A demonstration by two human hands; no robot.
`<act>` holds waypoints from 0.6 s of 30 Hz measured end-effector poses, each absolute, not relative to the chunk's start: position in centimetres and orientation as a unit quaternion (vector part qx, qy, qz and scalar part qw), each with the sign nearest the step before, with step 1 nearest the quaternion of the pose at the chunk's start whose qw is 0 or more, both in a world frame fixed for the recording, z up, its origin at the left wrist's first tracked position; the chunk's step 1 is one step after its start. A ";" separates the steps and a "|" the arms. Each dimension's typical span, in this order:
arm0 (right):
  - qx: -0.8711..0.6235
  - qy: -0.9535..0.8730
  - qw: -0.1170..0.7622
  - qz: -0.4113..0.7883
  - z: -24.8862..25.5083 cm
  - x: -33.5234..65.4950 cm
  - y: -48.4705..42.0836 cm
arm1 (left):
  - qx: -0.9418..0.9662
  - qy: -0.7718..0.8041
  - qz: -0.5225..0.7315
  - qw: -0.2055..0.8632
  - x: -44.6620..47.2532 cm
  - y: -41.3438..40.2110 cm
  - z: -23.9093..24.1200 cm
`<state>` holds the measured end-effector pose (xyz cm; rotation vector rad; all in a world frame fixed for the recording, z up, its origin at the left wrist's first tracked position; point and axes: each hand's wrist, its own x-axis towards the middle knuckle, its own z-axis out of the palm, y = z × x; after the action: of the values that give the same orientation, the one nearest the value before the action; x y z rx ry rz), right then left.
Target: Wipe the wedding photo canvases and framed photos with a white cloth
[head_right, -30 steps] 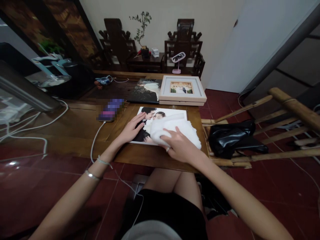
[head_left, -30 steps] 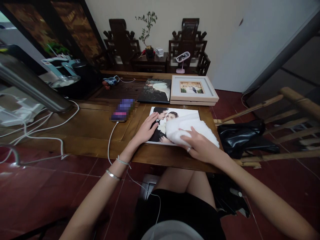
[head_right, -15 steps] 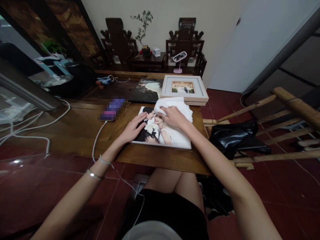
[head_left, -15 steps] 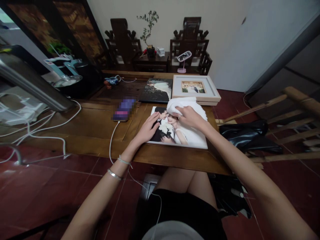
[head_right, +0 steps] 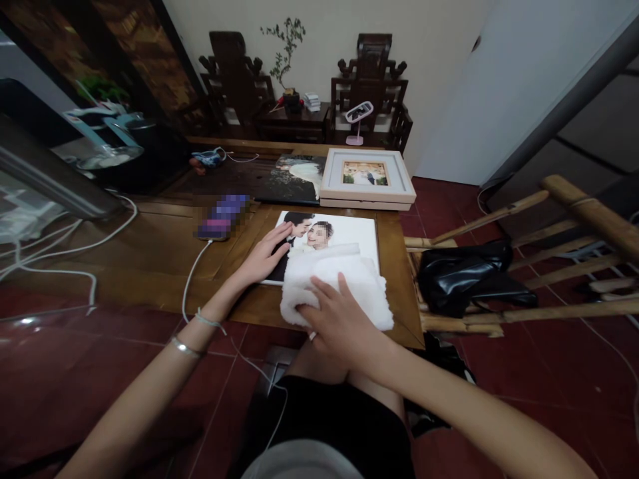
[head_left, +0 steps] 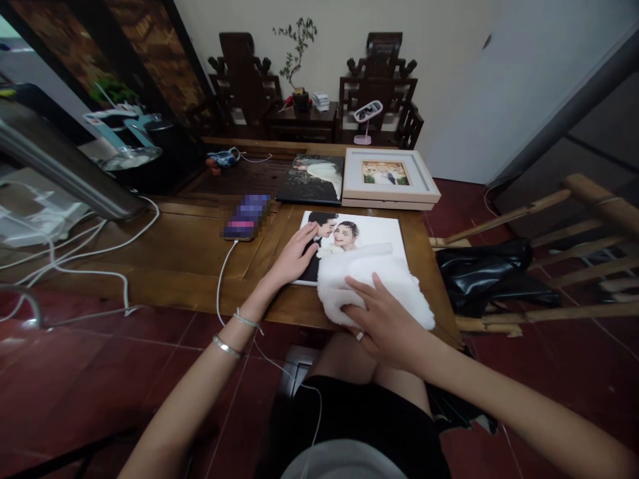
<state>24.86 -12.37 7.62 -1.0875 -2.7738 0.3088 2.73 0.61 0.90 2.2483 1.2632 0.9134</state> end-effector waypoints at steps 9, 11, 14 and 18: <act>-0.384 -0.917 0.086 0.072 8.7 24.9 -5.0 | 0.808 0.450 0.323 0.200 2.6 0.8 0.7; -0.398 -0.911 0.088 0.061 9.0 24.7 -3.1 | 0.809 0.446 0.326 0.202 2.6 0.9 0.6; -0.418 -0.901 0.101 0.057 9.0 24.5 -0.5 | 0.807 0.447 0.329 0.200 2.6 0.8 0.5; -0.444 -0.885 0.120 0.068 8.7 24.5 2.4 | 0.807 0.449 0.327 0.200 2.5 0.8 0.6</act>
<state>24.50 2.40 8.73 -1.2978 -2.5872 0.1989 2.54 0.76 0.55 2.2562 1.2544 0.9151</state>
